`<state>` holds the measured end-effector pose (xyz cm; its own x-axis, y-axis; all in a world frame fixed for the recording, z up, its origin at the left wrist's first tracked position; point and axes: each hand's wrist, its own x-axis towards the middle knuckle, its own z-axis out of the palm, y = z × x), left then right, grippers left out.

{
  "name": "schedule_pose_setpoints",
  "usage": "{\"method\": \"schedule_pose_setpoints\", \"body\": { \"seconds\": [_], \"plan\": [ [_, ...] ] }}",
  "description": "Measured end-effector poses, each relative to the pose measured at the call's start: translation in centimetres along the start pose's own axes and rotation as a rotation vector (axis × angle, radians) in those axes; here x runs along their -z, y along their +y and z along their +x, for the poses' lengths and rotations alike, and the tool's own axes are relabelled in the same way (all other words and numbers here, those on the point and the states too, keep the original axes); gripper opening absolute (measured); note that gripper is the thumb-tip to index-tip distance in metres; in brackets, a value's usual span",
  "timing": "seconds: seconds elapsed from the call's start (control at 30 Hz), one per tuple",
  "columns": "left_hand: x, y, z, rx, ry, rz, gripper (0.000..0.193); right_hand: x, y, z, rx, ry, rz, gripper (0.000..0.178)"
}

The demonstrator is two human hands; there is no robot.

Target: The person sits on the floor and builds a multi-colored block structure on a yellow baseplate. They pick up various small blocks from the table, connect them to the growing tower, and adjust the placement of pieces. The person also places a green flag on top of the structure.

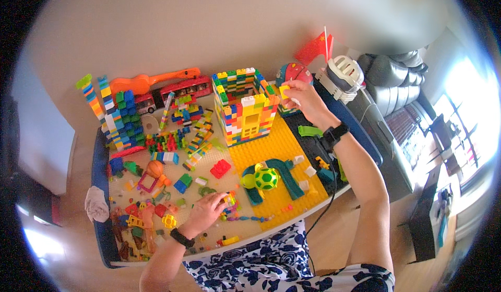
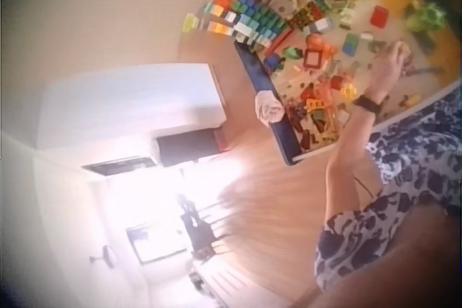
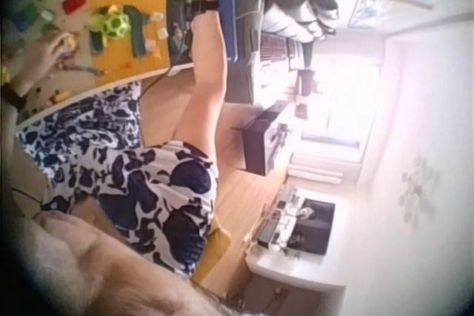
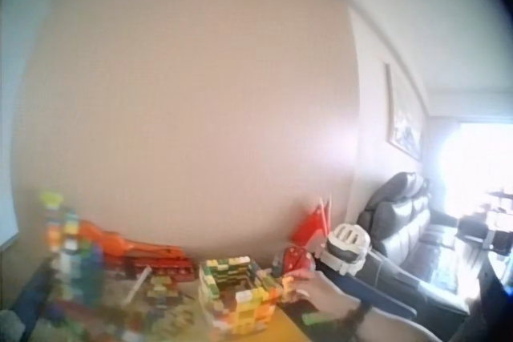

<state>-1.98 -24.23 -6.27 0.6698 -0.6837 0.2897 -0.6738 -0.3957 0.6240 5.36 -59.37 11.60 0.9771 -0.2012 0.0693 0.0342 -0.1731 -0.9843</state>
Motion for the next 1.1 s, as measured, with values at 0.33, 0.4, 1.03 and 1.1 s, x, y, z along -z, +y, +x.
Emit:
{"method": "schedule_pose_setpoints", "body": {
  "seconds": [0.33, 0.4, 1.03, 1.1],
  "plan": [
    [0.1, -0.2, -0.2, -0.028, -0.019, 0.028, 0.029, -6.5, -3.6, 1.4, 0.074, -0.187, -0.391, 0.029],
    [0.1, -0.2, -0.1, -0.033, -0.023, 0.043, 0.030, -7.1, -3.4, 2.0, 0.121, -0.240, -0.450, 0.027],
    [-0.1, -0.4, -0.2, -0.017, -0.039, 0.060, 0.030, -8.5, -3.3, 3.2, 0.265, -0.223, -0.750, 0.027],
    [-0.1, -0.2, -0.1, -0.013, -0.046, 0.049, 0.030, -8.0, -2.9, 4.0, 0.381, -0.313, -0.828, 0.027]
  ]
}}
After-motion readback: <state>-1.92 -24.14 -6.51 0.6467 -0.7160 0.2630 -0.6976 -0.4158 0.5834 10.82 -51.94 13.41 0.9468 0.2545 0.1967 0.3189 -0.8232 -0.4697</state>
